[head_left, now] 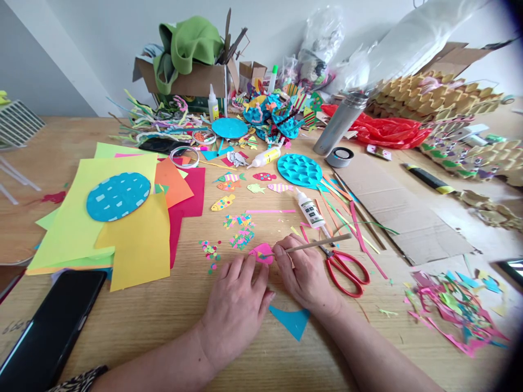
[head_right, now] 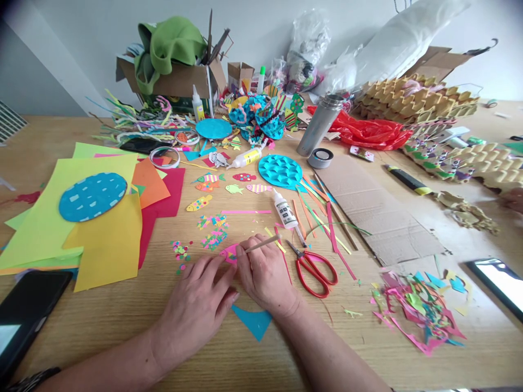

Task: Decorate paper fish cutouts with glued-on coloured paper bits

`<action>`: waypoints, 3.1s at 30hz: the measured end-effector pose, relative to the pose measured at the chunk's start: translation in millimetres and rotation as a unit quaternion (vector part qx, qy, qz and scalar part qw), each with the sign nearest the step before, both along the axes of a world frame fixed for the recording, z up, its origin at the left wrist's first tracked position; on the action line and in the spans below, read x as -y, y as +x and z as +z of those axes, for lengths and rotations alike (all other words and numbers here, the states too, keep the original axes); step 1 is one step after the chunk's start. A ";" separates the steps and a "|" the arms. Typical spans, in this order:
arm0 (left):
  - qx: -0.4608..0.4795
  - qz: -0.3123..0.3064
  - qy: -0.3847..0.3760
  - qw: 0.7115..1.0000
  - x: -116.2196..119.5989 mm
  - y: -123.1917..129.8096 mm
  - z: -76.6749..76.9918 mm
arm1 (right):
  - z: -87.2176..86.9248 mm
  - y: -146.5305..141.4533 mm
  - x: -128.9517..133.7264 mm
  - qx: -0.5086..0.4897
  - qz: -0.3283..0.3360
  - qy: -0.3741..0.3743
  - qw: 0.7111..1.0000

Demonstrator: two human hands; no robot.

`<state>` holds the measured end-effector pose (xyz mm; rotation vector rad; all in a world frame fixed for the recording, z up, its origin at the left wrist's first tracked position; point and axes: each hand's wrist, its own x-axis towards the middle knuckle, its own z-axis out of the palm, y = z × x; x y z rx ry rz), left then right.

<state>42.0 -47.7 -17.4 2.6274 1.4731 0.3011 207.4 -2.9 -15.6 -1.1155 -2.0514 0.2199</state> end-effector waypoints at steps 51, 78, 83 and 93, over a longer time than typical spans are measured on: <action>0.014 0.009 -0.029 0.999 -5.0 0.0 -0.2 | -2.2 1.1 0.8 -0.027 -0.027 -0.011 0.999; 0.003 0.007 -0.041 0.999 -4.7 -0.2 -0.5 | -3.1 3.8 1.0 -0.082 -0.051 -0.082 0.992; 0.005 0.006 -0.041 0.999 -4.8 -0.7 -1.4 | -4.1 3.6 0.8 -0.072 -0.052 -0.085 0.992; 0.005 0.009 -0.044 0.999 -5.5 0.5 -2.5 | -6.9 5.9 0.9 -0.080 -0.050 -0.072 0.993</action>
